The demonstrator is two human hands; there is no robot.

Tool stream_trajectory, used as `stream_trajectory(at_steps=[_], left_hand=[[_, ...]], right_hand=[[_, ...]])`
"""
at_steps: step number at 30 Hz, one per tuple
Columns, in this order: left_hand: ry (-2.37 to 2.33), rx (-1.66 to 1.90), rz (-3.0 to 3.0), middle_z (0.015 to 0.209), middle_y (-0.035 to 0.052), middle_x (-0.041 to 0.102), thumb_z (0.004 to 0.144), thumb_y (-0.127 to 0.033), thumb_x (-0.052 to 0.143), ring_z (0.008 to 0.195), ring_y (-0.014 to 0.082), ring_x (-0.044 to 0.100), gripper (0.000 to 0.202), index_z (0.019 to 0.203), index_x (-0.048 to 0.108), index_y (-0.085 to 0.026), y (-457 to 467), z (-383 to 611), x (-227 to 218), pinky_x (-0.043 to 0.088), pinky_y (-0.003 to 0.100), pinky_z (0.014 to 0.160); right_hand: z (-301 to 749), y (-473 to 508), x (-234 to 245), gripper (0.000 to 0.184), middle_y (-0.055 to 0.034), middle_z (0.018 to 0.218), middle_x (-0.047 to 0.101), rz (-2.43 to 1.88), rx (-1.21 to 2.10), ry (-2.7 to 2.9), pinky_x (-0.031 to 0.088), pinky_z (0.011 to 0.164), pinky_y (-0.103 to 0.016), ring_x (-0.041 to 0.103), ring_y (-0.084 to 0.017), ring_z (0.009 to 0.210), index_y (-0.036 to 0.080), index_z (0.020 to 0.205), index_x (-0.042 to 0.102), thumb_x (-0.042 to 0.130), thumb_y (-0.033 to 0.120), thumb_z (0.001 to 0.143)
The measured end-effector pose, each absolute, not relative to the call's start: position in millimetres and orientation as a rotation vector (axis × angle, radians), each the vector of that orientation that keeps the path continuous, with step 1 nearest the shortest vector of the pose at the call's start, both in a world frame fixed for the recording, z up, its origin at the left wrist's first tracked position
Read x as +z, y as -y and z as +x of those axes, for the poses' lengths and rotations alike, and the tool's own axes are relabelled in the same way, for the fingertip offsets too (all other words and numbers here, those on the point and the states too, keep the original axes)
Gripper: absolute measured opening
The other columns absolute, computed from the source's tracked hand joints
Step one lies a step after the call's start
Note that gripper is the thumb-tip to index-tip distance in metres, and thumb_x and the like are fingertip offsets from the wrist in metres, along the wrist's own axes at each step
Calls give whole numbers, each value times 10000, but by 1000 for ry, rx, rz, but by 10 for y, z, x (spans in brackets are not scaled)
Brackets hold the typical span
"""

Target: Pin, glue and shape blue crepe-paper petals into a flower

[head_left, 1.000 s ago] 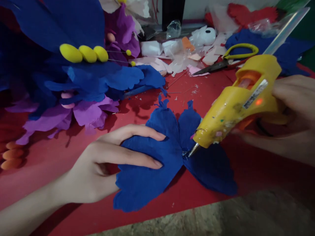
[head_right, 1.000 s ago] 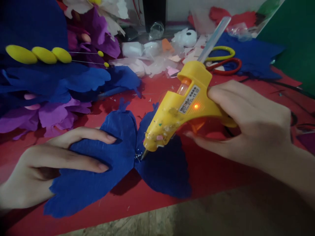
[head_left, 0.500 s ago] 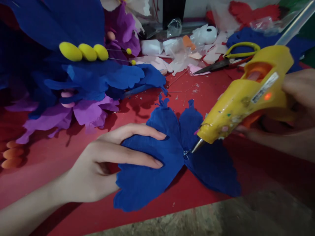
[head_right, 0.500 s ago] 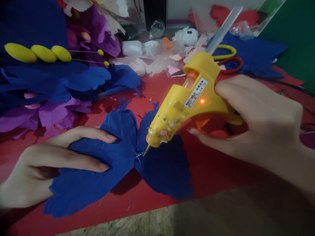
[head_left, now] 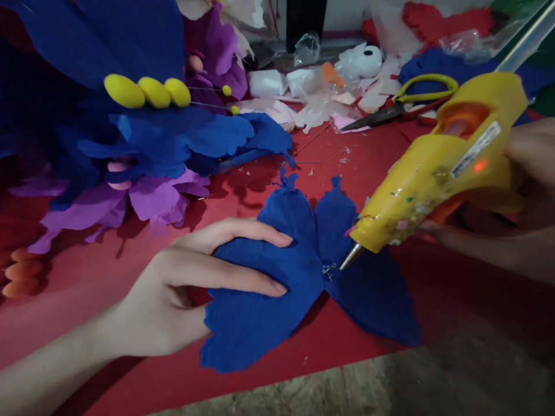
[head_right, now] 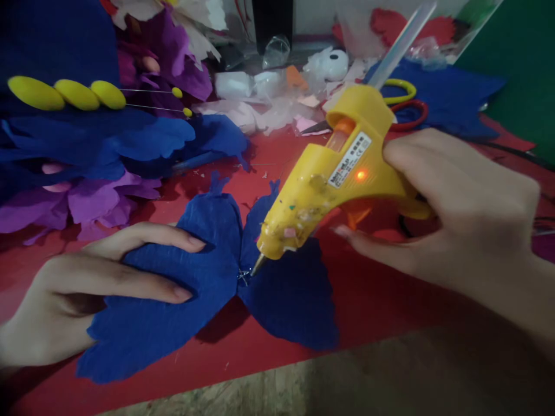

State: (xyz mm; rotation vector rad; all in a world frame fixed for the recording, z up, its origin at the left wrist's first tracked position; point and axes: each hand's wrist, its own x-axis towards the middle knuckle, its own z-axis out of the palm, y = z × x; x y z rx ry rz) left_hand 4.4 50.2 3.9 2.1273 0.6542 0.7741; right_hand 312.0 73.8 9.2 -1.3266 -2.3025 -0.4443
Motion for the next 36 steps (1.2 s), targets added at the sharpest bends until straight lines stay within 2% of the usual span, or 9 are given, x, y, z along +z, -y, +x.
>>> stream_trajectory(at_steps=[6, 11, 15, 18, 25, 32, 36], left_hand=[[-643, 776, 2148, 1159, -41, 520, 861, -335, 454, 986, 76, 559, 240, 924, 650, -210, -499, 46, 34, 458, 120, 840], [-641, 777, 2152, 1159, -39, 521, 860, -334, 455, 991, 75, 555, 242, 918, 652, -208, -495, 58, 35, 459, 112, 834], [-649, 771, 2147, 1162, -37, 524, 859, -333, 457, 991, 81, 557, 243, 932, 652, -208, -491, 42, 38, 458, 120, 845], [-654, 771, 2139, 1167, -44, 520, 852, -326, 474, 990, 78, 558, 224, 927, 654, -214, -490, 43, 46, 453, 116, 850], [-655, 765, 2140, 1156, -41, 530, 857, -333, 461, 978, 77, 564, 237, 926, 654, -213, -498, 53, 68, 461, 118, 838], [-666, 771, 2150, 1160, -29, 527, 859, -346, 452, 985, 86, 565, 254, 925, 655, -210, -492, 49, 47, 462, 132, 848], [-665, 772, 2138, 1156, -36, 528, 857, -361, 446, 984, 84, 565, 260, 922, 654, -220, -487, 57, 41, 470, 131, 833]], right_hand=[[3103, -750, 89, 409, -55, 900, 547, -1228, -487, 2323, 434, 604, -263, 544, -134, 819, 158, 729, 435, 393, 565, 742], [3100, -732, 83, 397, -109, 887, 551, -1281, -443, 2294, 430, 672, -313, 540, -207, 890, 154, 646, 361, 456, 534, 713], [3071, -709, 54, 439, -71, 894, 550, -1221, -555, 2337, 411, 565, -262, 545, -148, 814, 152, 796, 443, 352, 582, 773], [3057, -707, 34, 494, -58, 942, 554, -1232, -611, 2322, 416, 569, -243, 550, -136, 841, 151, 858, 469, 282, 604, 804], [3092, -728, 40, 501, -71, 869, 536, -1210, -554, 2312, 436, 608, -253, 535, -127, 802, 118, 844, 489, 387, 603, 764], [3038, -679, 35, 570, -60, 933, 559, -1243, -587, 2321, 432, 596, -239, 550, -125, 838, 133, 925, 509, 323, 652, 779], [3015, -642, 53, 548, -79, 961, 546, -1365, -488, 2316, 434, 641, -261, 543, -151, 894, 125, 888, 491, 314, 635, 794]])
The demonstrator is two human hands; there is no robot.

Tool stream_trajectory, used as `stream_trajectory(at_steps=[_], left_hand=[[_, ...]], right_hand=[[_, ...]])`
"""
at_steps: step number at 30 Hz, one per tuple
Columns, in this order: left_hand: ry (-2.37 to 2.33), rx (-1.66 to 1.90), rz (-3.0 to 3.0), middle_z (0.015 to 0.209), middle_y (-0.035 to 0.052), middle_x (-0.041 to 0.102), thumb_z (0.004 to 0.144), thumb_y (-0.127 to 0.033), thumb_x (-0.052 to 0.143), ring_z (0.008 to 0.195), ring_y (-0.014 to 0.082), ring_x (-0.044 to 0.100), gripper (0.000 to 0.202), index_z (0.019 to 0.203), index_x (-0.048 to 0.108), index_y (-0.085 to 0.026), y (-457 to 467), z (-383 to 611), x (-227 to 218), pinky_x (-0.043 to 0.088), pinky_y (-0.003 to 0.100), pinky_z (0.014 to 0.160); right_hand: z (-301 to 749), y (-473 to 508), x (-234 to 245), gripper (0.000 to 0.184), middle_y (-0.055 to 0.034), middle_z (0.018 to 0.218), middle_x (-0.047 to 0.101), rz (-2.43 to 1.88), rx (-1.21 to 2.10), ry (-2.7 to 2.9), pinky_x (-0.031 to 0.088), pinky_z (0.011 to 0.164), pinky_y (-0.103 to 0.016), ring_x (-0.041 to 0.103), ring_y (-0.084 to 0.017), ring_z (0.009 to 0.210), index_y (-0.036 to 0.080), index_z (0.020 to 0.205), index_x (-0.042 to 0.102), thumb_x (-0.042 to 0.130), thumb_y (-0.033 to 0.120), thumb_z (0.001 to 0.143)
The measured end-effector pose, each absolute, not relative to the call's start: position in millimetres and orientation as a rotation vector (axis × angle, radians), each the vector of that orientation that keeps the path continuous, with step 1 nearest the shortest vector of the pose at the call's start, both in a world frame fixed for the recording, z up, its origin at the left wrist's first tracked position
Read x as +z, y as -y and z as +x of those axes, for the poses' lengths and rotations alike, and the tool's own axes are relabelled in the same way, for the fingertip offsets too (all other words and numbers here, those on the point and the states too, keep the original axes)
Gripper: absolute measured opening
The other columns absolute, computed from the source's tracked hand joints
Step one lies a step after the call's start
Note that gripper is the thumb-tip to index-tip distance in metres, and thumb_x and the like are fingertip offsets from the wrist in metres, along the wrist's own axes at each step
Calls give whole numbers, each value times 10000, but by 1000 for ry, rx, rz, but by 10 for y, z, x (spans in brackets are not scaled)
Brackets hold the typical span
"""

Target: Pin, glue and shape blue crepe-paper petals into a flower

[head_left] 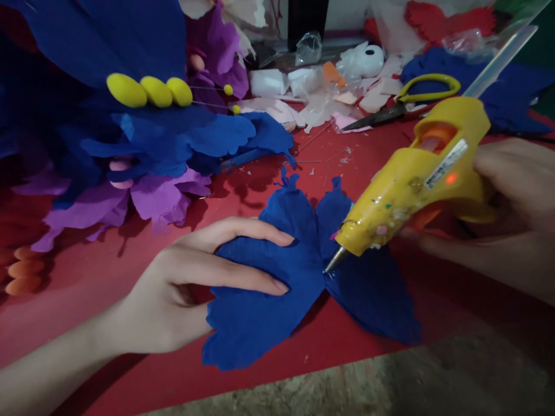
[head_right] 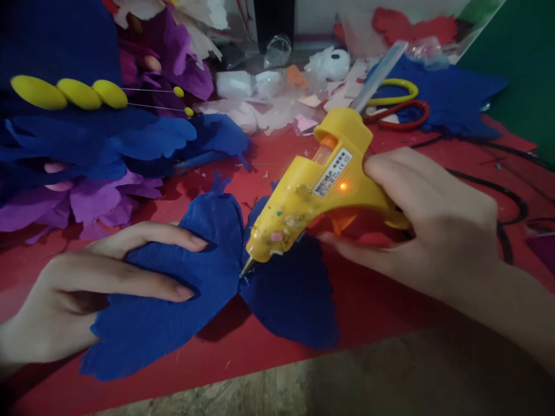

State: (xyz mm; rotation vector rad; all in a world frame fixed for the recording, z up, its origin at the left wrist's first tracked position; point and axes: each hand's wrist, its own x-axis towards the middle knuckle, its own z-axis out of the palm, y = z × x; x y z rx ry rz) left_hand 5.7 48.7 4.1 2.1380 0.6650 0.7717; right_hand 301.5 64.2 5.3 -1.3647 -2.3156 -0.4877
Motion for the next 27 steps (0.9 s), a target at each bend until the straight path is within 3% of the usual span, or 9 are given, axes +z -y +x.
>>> stream_trajectory(at_steps=[7, 17, 20, 27], left_hand=[[-661, 774, 2121, 1151, -35, 536, 859, -348, 448, 967, 87, 574, 250, 937, 656, -234, -496, 51, 47, 475, 143, 816], [-655, 773, 2084, 1153, -6, 546, 840, -353, 484, 949, 116, 587, 238, 946, 666, -241, -492, 49, 51, 494, 167, 795], [-657, 770, 2104, 1138, 3, 553, 850, -349, 466, 951, 113, 588, 251, 933, 669, -228, -495, 62, 54, 489, 160, 801], [-665, 769, 2094, 1155, -14, 542, 838, -333, 495, 953, 105, 581, 223, 941, 665, -233, -499, 52, 50, 482, 155, 800]], right_hand=[[2981, -666, 87, 637, -81, 906, 541, -1442, -392, 2309, 426, 601, -263, 548, -153, 867, 133, 860, 491, 242, 710, 759], [2997, -672, 49, 551, -57, 865, 557, -1319, -503, 2261, 431, 590, -255, 552, -142, 783, 146, 870, 504, 370, 665, 742], [2997, -670, 47, 573, -78, 911, 556, -1421, -408, 2309, 431, 605, -250, 557, -159, 856, 129, 872, 509, 349, 666, 754], [2953, -683, 104, 643, -84, 848, 553, -1512, -397, 2278, 411, 569, -253, 556, -155, 798, 131, 772, 482, 276, 738, 716]])
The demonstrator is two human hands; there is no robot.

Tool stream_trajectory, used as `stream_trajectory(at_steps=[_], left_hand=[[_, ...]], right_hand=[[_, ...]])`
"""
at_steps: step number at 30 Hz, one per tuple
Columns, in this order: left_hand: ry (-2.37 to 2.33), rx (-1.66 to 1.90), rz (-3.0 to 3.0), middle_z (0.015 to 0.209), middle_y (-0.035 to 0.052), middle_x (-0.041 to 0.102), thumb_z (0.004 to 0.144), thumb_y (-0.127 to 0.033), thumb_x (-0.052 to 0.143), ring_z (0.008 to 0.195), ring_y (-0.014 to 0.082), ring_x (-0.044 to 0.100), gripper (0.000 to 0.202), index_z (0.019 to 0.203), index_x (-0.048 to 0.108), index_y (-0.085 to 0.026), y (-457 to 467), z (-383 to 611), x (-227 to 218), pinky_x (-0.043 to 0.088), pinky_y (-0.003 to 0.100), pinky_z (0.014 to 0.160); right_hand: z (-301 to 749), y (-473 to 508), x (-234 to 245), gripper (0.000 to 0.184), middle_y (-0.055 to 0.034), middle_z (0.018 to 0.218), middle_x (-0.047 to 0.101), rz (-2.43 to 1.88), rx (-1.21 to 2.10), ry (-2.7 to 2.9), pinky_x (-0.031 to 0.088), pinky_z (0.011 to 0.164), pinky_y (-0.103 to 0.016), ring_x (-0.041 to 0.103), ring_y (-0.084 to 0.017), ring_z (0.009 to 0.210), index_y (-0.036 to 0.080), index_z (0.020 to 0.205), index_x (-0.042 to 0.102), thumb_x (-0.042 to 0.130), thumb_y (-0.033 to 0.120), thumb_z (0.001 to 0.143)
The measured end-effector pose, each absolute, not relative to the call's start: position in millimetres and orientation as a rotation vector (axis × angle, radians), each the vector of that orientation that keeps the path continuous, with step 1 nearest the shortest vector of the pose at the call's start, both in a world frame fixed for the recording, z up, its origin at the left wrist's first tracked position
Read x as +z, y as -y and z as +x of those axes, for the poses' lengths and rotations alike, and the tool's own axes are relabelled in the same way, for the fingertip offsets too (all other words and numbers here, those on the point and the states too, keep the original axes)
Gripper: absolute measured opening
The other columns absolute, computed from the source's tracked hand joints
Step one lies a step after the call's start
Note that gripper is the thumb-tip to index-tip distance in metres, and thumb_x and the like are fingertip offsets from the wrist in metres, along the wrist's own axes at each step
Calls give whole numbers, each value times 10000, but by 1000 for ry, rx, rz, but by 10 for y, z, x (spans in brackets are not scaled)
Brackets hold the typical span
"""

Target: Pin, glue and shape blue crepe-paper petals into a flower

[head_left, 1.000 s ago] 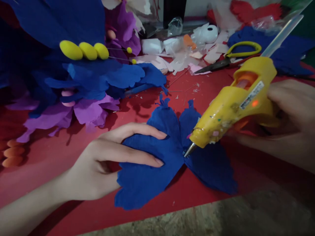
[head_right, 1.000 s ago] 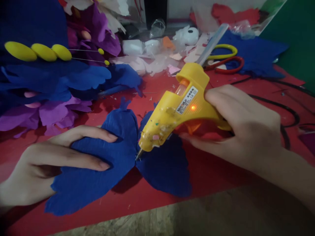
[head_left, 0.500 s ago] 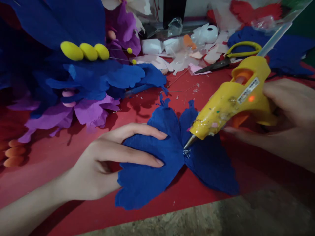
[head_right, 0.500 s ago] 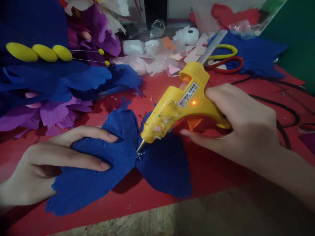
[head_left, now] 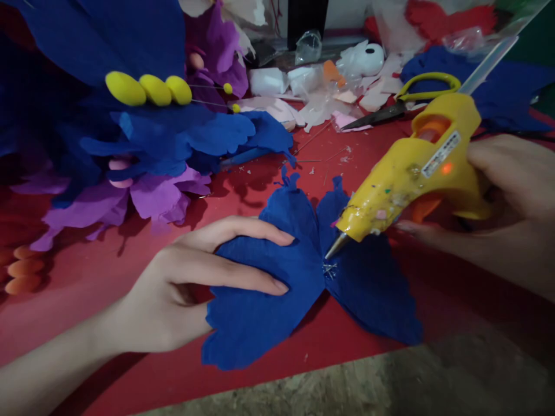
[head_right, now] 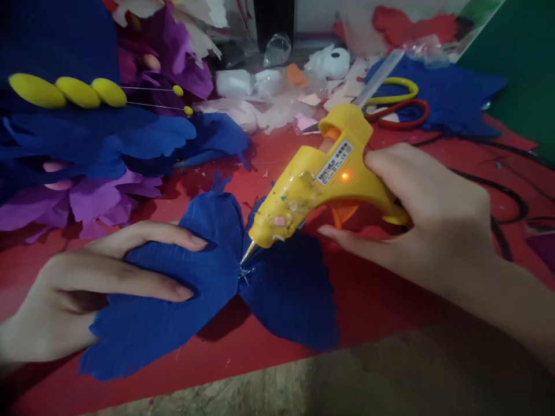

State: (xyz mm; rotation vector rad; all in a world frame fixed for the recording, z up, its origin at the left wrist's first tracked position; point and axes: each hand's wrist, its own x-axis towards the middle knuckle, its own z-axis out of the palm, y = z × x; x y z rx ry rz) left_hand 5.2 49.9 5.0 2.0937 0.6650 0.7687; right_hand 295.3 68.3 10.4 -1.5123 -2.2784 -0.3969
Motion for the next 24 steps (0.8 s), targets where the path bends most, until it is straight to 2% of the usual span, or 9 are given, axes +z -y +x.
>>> stream_trajectory(at_steps=[6, 9, 13, 19, 24], left_hand=[[-659, 767, 2093, 1146, -15, 547, 842, -340, 484, 951, 107, 582, 231, 942, 666, -238, -504, 55, 45, 481, 155, 804], [-664, 761, 2091, 1159, -14, 538, 837, -328, 498, 964, 110, 575, 220, 952, 662, -237, -507, 50, 40, 479, 156, 810], [-654, 772, 2094, 1151, -14, 543, 851, -332, 471, 950, 105, 580, 237, 951, 664, -237, -511, 49, 37, 479, 160, 808], [-661, 776, 2103, 1151, -21, 547, 841, -349, 483, 954, 106, 578, 233, 943, 668, -250, -502, 55, 39, 482, 152, 796], [-666, 773, 2108, 1145, -27, 542, 845, -347, 477, 974, 88, 566, 237, 931, 664, -231, -507, 42, 40, 464, 129, 818]], right_hand=[[2982, -683, 91, 612, -79, 898, 561, -1532, -307, 2288, 449, 625, -269, 559, -172, 855, 147, 812, 515, 339, 723, 702], [2985, -680, 91, 597, -74, 880, 564, -1448, -378, 2245, 440, 614, -267, 555, -153, 797, 144, 812, 514, 352, 708, 703], [2961, -653, 112, 602, -88, 949, 551, -1548, -324, 2261, 433, 648, -286, 541, -174, 864, 134, 863, 519, 336, 692, 731], [3043, -718, 66, 558, -64, 905, 560, -1358, -430, 2271, 412, 574, -250, 546, -137, 802, 137, 834, 522, 378, 665, 721], [3072, -740, 64, 519, -67, 863, 546, -1405, -433, 2269, 399, 573, -255, 536, -138, 793, 137, 797, 495, 396, 642, 732]])
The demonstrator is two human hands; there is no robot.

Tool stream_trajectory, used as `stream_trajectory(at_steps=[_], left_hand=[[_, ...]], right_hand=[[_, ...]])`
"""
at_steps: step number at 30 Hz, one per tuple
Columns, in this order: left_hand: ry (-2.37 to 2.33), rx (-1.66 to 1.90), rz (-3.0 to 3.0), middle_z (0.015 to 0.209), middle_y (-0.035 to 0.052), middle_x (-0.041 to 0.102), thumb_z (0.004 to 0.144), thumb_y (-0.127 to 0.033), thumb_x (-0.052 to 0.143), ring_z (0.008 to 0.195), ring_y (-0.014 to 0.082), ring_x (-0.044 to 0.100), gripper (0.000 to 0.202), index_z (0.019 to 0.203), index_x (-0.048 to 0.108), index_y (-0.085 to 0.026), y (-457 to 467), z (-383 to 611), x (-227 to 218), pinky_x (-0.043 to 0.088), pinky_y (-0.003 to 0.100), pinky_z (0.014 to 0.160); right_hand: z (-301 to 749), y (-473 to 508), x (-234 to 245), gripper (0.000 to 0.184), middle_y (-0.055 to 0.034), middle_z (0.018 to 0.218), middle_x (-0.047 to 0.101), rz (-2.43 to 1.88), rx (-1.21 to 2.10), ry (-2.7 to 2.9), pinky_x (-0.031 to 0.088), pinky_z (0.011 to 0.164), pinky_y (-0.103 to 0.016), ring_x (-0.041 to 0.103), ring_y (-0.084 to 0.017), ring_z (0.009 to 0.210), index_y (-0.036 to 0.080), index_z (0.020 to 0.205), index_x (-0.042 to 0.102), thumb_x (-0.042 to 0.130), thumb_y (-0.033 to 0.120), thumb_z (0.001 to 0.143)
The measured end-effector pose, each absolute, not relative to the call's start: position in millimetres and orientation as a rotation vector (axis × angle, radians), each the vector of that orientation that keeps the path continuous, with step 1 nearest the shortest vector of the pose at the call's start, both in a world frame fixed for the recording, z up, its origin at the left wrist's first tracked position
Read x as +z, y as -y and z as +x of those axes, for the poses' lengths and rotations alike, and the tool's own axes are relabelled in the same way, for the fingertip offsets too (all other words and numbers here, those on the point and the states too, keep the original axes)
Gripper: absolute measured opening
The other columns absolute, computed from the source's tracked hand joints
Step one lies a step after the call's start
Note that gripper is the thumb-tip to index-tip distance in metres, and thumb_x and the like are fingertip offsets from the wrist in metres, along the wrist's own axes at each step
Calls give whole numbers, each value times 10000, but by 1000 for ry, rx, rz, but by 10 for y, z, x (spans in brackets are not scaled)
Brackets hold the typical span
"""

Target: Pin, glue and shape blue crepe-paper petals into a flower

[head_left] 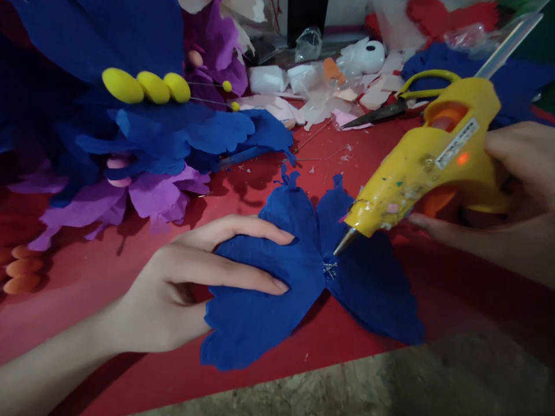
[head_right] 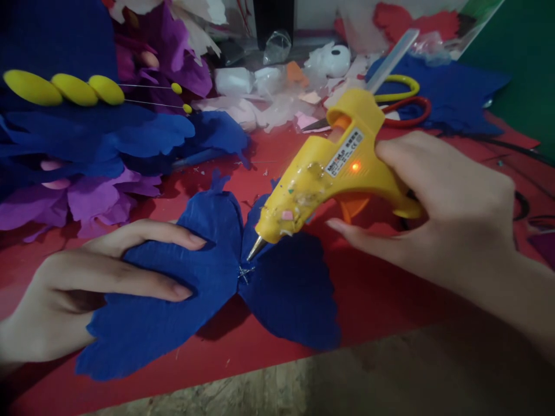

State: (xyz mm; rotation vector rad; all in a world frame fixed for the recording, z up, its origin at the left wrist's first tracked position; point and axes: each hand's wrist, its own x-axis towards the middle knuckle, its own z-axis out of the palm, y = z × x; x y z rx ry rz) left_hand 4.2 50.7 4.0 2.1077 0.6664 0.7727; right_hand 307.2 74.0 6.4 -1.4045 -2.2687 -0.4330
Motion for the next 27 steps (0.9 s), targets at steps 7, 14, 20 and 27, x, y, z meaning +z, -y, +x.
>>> stream_trajectory(at_steps=[7, 14, 20, 27], left_hand=[[-664, 766, 2100, 1155, -13, 547, 844, -337, 483, 959, 108, 577, 231, 951, 664, -241, -504, 42, 44, 483, 156, 798], [-663, 760, 2107, 1158, -24, 540, 845, -328, 483, 972, 103, 567, 224, 944, 663, -237, -499, 52, 48, 472, 151, 813], [-658, 767, 2098, 1146, -23, 547, 841, -349, 484, 961, 98, 571, 235, 938, 667, -238, -505, 50, 43, 468, 138, 810], [-663, 768, 2092, 1152, -15, 546, 843, -335, 486, 971, 106, 571, 231, 946, 666, -234, -503, 52, 44, 478, 147, 801]], right_hand=[[3112, -770, 36, 489, -32, 901, 564, -1306, -457, 2289, 420, 562, -232, 554, -121, 797, 183, 878, 530, 424, 626, 701], [3118, -776, 37, 482, -39, 925, 564, -1277, -490, 2313, 423, 565, -222, 552, -116, 806, 175, 917, 526, 415, 604, 729], [3134, -777, 41, 487, -56, 883, 557, -1267, -504, 2313, 403, 547, -228, 544, -118, 779, 147, 832, 509, 409, 613, 734], [3085, -733, 91, 514, -72, 916, 560, -1411, -416, 2310, 407, 571, -251, 544, -137, 819, 135, 768, 508, 395, 634, 716]])
